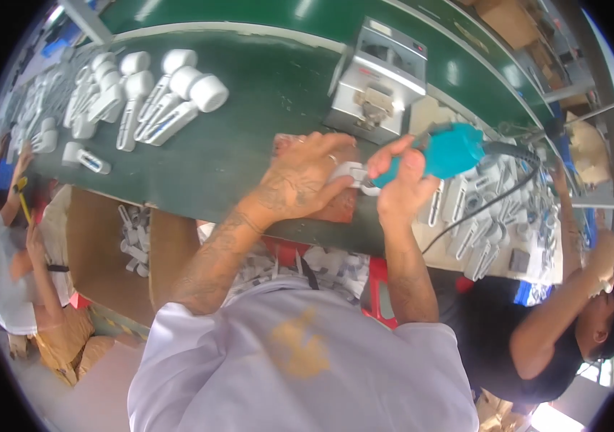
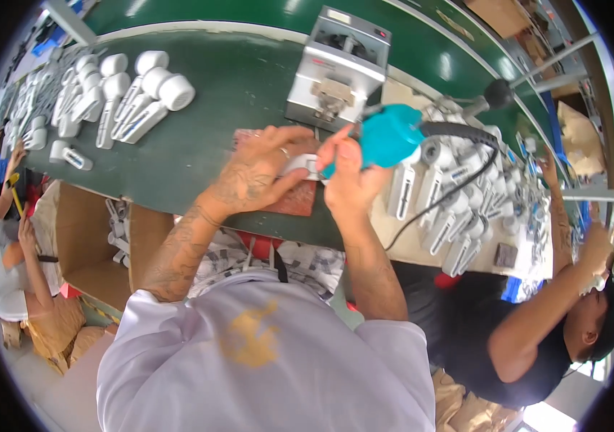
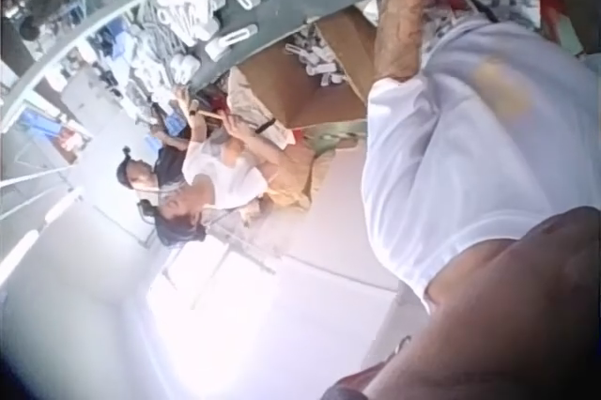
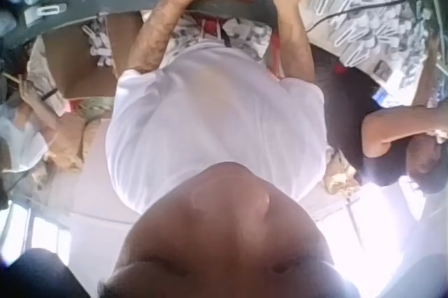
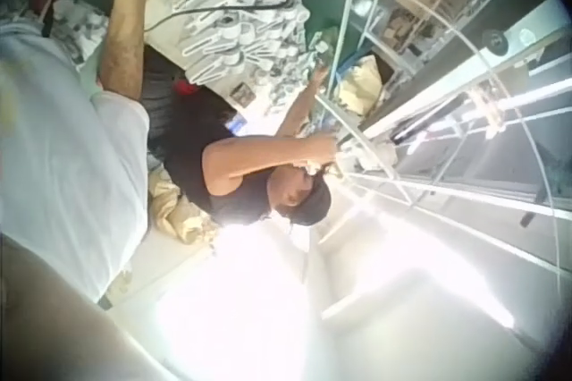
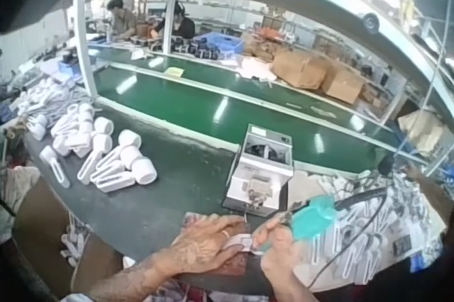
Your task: The person assembles small plastic devices by fitting components together by hand and fastening them using an electric screwdriver, then placing the assembled units onto the workbench.
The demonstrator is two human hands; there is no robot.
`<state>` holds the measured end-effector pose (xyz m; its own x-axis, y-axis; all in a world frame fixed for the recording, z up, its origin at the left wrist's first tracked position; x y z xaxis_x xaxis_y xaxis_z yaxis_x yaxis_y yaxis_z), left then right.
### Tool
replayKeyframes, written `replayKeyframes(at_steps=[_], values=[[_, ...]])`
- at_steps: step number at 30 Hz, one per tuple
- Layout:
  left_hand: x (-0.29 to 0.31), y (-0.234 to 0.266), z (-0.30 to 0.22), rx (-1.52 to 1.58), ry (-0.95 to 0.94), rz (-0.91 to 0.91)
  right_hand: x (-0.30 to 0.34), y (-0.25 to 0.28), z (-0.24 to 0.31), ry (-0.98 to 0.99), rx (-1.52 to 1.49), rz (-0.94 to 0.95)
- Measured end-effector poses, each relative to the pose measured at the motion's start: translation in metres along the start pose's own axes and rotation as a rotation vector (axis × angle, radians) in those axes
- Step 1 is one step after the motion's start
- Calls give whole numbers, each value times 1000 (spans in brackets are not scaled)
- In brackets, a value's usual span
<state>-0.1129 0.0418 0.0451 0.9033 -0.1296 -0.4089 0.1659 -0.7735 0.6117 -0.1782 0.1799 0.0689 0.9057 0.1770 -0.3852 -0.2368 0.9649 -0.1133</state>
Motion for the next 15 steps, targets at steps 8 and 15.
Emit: replayKeyframes(at_steps=[8,15], values=[[55,16,-42,-97,-187,-174,44,51,40,-73,-290,-64],[173,168,32,298,254,-1384,85,70,53,-56,-199,-50]])
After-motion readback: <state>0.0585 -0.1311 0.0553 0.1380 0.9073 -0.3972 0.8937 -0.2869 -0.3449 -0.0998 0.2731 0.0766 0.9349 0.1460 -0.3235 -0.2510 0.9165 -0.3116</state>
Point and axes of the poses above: each hand's wrist, its own x-axis away from the middle knuckle, its own y-axis out of the back of the hand, z = x × y, the point moved 6 cm from there along -x, towards the middle knuckle, and after that the axes turned 7 degrees about x, right-handed, at the moved point
